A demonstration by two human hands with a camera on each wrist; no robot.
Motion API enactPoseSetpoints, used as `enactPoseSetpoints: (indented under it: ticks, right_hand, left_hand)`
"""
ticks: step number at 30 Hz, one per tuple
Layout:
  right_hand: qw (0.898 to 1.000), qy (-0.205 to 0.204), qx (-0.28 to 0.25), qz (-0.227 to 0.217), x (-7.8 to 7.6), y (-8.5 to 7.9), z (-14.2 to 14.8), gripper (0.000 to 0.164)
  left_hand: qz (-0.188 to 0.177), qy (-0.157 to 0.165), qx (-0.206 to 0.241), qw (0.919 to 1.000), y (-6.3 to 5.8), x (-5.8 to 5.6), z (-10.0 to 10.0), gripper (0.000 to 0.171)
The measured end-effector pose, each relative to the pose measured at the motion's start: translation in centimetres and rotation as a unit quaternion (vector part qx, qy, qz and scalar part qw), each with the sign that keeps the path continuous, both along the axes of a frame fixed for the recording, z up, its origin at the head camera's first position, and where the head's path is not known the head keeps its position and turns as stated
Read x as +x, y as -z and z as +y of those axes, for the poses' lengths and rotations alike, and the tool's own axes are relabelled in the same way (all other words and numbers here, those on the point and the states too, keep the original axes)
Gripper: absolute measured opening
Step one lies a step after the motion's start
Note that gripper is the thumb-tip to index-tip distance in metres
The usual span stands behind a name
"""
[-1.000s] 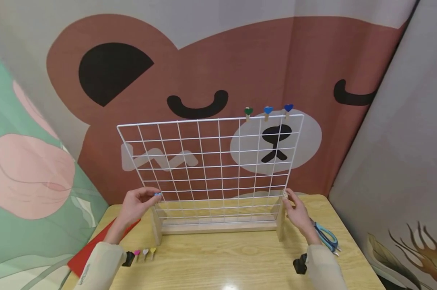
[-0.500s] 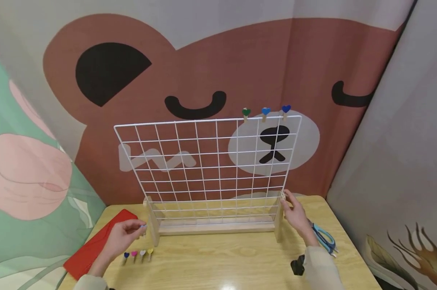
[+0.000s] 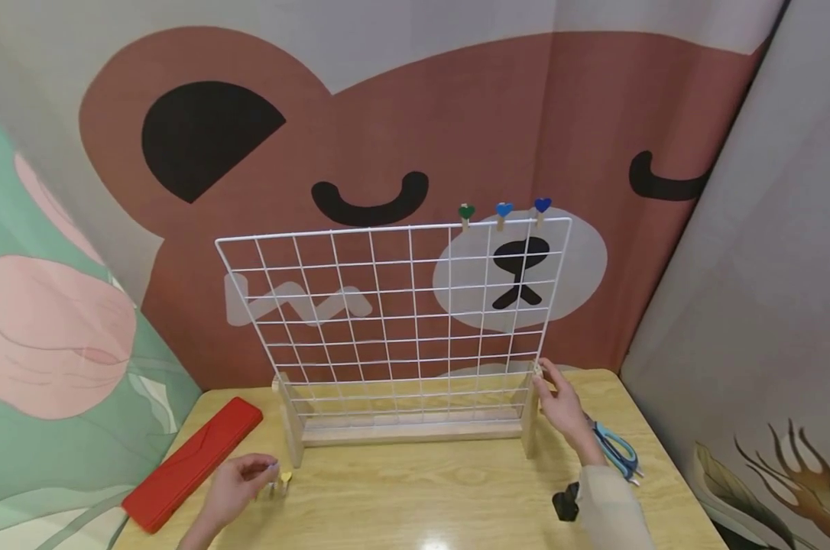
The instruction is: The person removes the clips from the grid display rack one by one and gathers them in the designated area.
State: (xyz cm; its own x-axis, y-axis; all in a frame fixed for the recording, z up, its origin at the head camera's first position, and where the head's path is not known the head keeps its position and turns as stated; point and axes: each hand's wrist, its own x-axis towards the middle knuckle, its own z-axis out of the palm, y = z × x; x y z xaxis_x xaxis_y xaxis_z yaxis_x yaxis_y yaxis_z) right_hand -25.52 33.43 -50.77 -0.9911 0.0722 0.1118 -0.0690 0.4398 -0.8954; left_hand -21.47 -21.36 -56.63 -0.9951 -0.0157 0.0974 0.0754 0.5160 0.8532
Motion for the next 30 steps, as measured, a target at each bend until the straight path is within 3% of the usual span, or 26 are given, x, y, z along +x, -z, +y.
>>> enactPoseSetpoints:
  ticks: [4, 10, 17, 30]
  right_hand:
    - [1.0, -0.002, -0.002, -0.003, 0.1, 0.0, 0.0, 0.059]
    - [1.0, 0.002, -0.001, -0.002, 0.1, -0.1, -0.1, 0.058]
    - [1.0, 0.003, 0.001, -0.004, 0.1, 0.0, -0.1, 0.058]
    - [1.0, 0.006, -0.001, 0.0, 0.0, 0.1, -0.2, 0.057]
  left_hand:
    - [-0.013, -0.011, -0.025, 0.9995, 1.4, 0.7, -0.3, 0.009]
    - [-0.027, 0.004, -0.031, 0.9992, 3.0, 1.6, -0.7, 0.01]
    - [-0.047, 0.002, -0.054, 0.9974, 4.2, 1.9, -0.9, 0.01]
    - [-0.018, 0.009, -0.078, 0.9968, 6.3, 2.0, -1.1, 0.01]
